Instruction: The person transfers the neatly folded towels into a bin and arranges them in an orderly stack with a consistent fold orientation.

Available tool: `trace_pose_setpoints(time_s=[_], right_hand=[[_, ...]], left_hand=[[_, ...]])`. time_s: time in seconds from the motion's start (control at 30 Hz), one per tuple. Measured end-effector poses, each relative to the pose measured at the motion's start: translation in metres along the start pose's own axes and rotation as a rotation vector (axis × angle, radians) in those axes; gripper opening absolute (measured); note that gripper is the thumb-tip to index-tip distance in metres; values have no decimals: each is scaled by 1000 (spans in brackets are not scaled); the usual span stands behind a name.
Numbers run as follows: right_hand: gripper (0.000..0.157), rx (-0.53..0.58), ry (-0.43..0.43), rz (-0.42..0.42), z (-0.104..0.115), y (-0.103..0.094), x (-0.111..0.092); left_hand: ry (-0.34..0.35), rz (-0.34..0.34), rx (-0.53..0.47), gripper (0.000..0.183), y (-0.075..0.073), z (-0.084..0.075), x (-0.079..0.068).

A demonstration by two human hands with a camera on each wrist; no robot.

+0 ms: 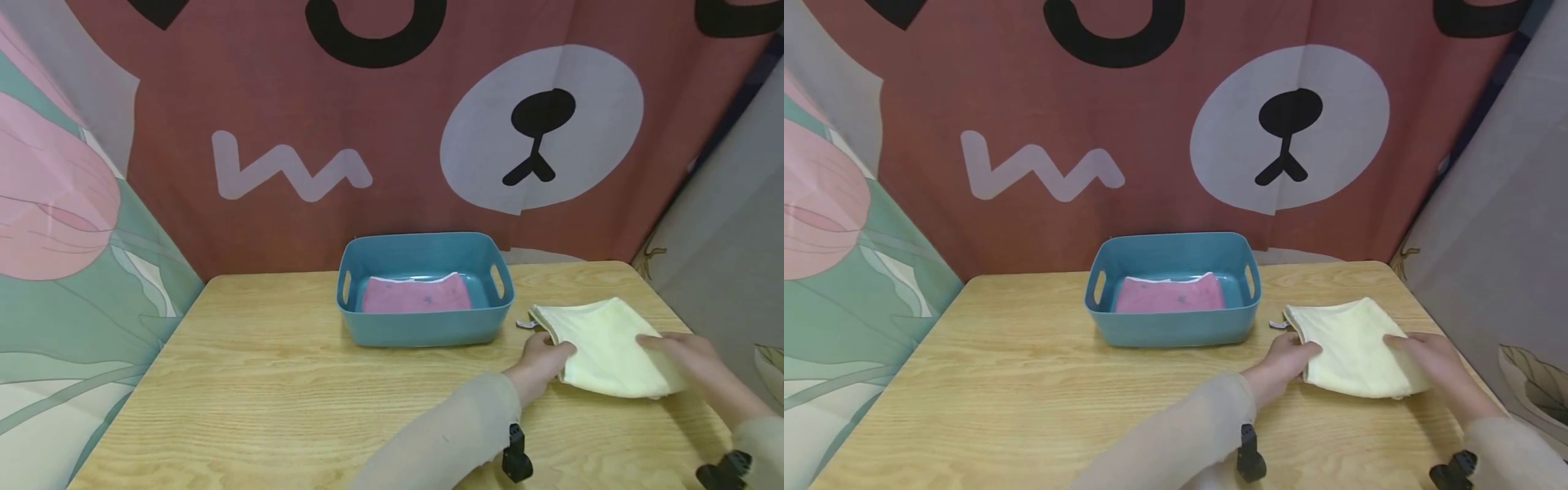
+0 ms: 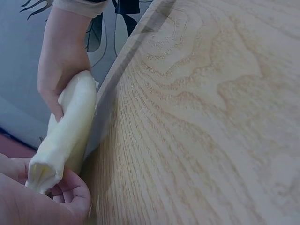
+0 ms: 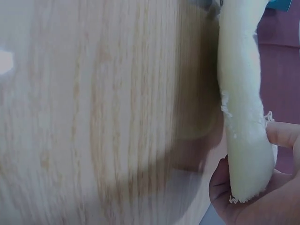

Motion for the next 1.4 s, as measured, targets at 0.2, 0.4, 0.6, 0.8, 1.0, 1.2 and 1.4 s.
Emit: trace_pose_setpoints(time_s=[0.2, 0.4, 0.6, 0.8, 1.0, 1.2, 1.4], right_hand=[[86, -21, -81, -27, 13, -5, -13], [81, -6, -93, -80, 19, -11, -24], [76, 53, -110, -115, 18, -12, -35], [75, 26, -122, -158, 16, -15, -44], [73, -23, -149, -198, 13, -20, -51], [72, -49, -185, -226, 14, -24, -58], [73, -23, -180, -244, 17, -24, -66]], left_hand=[[-12, -20, -31, 18, -4, 0, -4], [-23, -16, -9, 16, -8, 1, -8], [-11, -9, -9, 10, -11, 0, -12], [7, -3, 10, 6, -13, -1, -19], [16, 26, 39, 8, -18, -2, -28], [29, 52, 69, 14, -23, -2, -36], [48, 90, 85, 17, -27, -2, -43]])
Point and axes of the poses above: each hand's wrist, its own x-axis towards the middle knuckle, its own y-axis out of the palm, z = x × y, the point moved 9 cm from there along x, towards the middle knuckle, and after that the axes turned 8 degrees about -z, right-handed, at the moved point
